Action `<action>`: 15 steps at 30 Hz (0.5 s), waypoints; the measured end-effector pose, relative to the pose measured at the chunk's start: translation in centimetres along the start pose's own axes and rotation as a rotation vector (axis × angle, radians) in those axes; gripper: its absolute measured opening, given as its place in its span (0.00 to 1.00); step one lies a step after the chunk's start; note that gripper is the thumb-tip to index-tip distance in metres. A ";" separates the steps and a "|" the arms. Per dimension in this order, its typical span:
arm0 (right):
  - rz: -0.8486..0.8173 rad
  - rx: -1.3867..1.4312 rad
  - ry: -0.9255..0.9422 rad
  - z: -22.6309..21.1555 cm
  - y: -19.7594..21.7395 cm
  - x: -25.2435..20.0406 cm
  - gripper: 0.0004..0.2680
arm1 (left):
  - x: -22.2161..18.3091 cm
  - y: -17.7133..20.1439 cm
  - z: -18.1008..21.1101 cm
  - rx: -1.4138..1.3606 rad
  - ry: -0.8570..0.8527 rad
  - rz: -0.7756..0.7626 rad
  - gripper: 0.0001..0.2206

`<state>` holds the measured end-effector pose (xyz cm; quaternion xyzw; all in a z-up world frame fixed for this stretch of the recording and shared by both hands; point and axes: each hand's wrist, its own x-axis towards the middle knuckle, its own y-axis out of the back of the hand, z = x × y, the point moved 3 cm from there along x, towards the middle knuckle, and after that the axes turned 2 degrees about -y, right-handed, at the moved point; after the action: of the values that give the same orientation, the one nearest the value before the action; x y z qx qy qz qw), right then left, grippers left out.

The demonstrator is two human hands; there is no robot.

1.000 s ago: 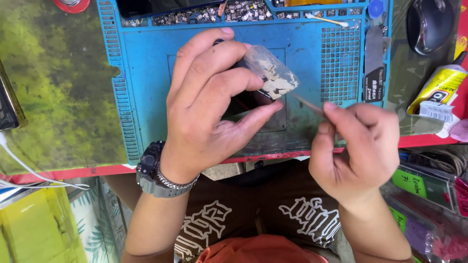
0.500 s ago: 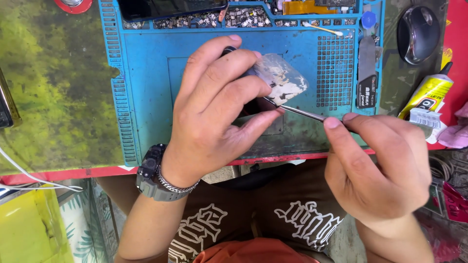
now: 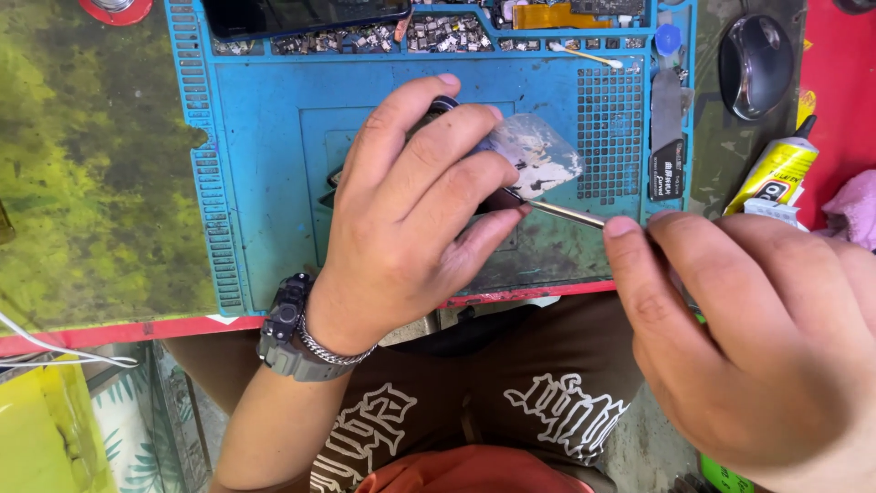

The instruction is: The person uses a metal tool to pry open the back cover of a smartphone. They then remove the SIM card tray and place the phone on the workbench.

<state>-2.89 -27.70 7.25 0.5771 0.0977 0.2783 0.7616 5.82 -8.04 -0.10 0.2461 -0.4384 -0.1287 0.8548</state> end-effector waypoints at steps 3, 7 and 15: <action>-0.043 -0.061 0.008 -0.4 0.6 0.2 0.07 | 0.0 0.0 0.3 0.032 0.003 -0.035 0.06; -0.070 -0.111 0.020 -0.7 1.5 1.1 0.06 | 0.1 -0.1 0.6 0.035 -0.002 -0.050 0.05; -0.144 -0.266 0.131 -1.6 2.6 3.2 0.07 | 0.0 -0.4 0.7 0.072 -0.014 -0.084 0.07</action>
<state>-1.80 -24.19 9.69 0.4431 0.1507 0.2707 0.8412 5.20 -8.63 0.00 0.2940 -0.4382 -0.1501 0.8361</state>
